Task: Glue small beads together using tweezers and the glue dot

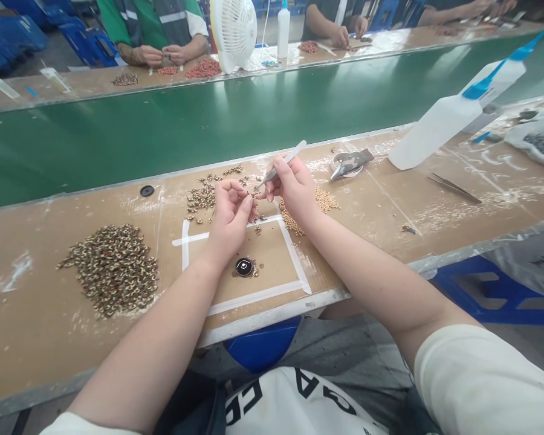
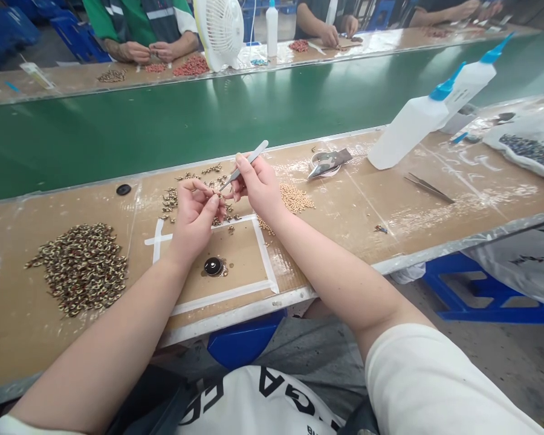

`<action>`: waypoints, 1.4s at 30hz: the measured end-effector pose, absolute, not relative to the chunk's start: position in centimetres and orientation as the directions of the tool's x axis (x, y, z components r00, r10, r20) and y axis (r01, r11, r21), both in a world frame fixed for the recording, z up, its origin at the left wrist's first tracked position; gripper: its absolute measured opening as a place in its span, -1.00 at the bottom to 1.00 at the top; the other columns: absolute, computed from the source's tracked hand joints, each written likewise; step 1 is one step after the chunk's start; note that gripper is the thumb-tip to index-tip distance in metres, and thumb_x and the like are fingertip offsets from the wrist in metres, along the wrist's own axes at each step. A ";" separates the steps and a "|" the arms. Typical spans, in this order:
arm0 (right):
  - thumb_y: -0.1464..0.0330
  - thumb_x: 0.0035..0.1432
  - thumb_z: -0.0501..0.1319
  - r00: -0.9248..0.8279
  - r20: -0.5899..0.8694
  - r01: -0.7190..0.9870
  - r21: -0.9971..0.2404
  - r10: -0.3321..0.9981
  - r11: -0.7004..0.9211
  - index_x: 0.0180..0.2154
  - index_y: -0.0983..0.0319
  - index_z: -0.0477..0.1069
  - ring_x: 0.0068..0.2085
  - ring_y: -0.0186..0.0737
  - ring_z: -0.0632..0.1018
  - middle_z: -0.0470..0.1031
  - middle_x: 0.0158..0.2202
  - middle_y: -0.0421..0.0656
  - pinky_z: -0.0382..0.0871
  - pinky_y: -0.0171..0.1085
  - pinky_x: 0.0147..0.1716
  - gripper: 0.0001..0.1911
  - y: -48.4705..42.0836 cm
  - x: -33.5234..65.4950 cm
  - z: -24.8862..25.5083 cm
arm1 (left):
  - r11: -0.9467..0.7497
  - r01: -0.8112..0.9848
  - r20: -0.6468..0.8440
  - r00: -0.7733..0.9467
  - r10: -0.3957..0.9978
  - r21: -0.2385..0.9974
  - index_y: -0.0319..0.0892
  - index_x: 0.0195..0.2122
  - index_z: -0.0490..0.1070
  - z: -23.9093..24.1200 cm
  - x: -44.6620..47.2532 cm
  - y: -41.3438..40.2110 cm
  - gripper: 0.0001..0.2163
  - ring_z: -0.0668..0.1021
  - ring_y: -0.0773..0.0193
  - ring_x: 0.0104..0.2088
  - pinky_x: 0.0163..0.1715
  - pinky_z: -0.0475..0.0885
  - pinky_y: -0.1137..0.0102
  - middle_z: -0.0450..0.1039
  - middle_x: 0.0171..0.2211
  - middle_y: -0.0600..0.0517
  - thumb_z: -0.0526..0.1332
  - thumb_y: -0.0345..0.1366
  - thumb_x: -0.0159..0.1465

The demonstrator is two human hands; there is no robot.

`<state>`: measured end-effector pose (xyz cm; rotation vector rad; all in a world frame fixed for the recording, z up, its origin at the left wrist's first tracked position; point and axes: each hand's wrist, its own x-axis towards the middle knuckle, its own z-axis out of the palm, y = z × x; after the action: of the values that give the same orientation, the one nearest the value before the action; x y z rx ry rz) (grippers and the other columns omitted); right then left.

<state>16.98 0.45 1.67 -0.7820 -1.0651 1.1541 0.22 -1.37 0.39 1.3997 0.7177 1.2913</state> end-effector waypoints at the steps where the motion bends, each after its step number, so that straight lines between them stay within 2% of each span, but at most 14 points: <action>1: -0.19 0.33 0.29 0.056 0.255 -0.314 -0.913 0.965 0.259 -0.24 0.08 0.33 -0.49 -0.35 0.50 0.34 -0.48 -0.32 0.40 -0.35 -0.50 -0.51 0.5 17.0 1.6 | -0.273 -0.214 0.321 0.238 0.917 0.938 -0.02 -0.10 0.32 0.4 0.2 -1.3 -0.71 0.56 0.33 -0.41 -0.43 0.46 0.42 0.49 -0.31 0.09 0.45 -0.33 0.34; 8: -0.17 0.33 0.31 0.051 0.251 -0.330 -0.909 0.967 0.254 -0.22 0.07 0.34 -0.51 -0.37 0.43 0.34 -0.48 -0.33 0.42 -0.34 -0.47 -0.53 0.4 17.0 1.6 | -0.307 -0.199 0.350 0.236 0.907 0.931 0.00 -0.10 0.33 0.2 0.2 -1.3 -0.72 0.56 0.32 -0.40 -0.44 0.46 0.41 0.48 -0.31 0.09 0.46 -0.25 0.36; 12: -0.15 0.36 0.28 0.065 0.241 -0.282 -0.926 0.968 0.250 -0.22 0.07 0.33 -0.49 -0.34 0.45 0.34 -0.47 -0.32 0.43 -0.32 -0.46 -0.55 0.3 17.0 1.7 | -0.316 -0.195 0.358 0.243 0.901 0.928 -0.01 -0.10 0.33 0.3 0.2 -1.3 -0.74 0.56 0.32 -0.40 -0.44 0.45 0.43 0.48 -0.30 0.08 0.44 -0.23 0.38; 20: -0.14 0.42 0.22 0.050 0.365 -0.256 -0.895 0.930 0.366 -0.25 0.10 0.30 -0.55 -0.38 0.46 0.34 -0.51 -0.35 0.35 -0.36 -0.54 -0.53 0.6 16.9 1.6 | -0.359 -0.167 0.391 0.246 0.887 0.918 -0.03 -0.09 0.28 -0.2 0.1 -1.0 -0.76 0.56 0.36 -0.39 -0.45 0.44 0.47 0.48 -0.29 0.09 0.38 -0.21 0.44; 25: -0.14 0.45 0.19 0.047 0.424 -0.233 -0.876 0.904 0.423 -0.25 0.10 0.30 -0.57 -0.37 0.50 0.37 -0.52 -0.36 0.39 -0.34 -0.55 -0.54 0.8 16.9 1.3 | -0.383 -0.141 0.407 0.247 0.879 0.913 -0.03 -0.08 0.26 -0.3 0.1 -1.0 -0.78 0.55 0.39 -0.39 -0.44 0.44 0.49 0.48 -0.29 0.11 0.34 -0.22 0.47; 34: -0.12 0.45 0.19 0.085 0.461 -0.209 -0.859 0.883 0.468 -0.26 0.10 0.33 -0.49 -0.32 0.56 0.40 -0.49 -0.32 0.46 -0.32 -0.50 -0.55 0.2 16.6 1.5 | -0.322 -0.200 0.360 0.202 0.911 0.926 -0.05 -0.13 0.27 0.2 0.4 -1.4 -0.77 0.55 0.41 -0.40 -0.44 0.46 0.50 0.51 -0.29 0.10 0.37 -0.24 0.44; 42: -0.15 0.41 0.22 0.117 0.454 -0.211 -0.858 0.884 0.468 -0.27 0.10 0.35 -0.53 -0.35 0.52 0.45 -0.49 -0.32 0.51 -0.29 -0.47 -0.52 -0.1 16.1 1.4 | -0.309 -0.264 0.356 0.153 0.922 0.914 -0.04 -0.16 0.24 0.1 0.7 -1.6 -0.74 0.60 0.37 -0.34 -0.42 0.51 0.48 0.48 -0.25 0.10 0.38 -0.22 0.43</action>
<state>16.13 -0.09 1.42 -0.7176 -1.1847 0.9107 0.72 -1.57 0.10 1.3551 0.7041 1.4002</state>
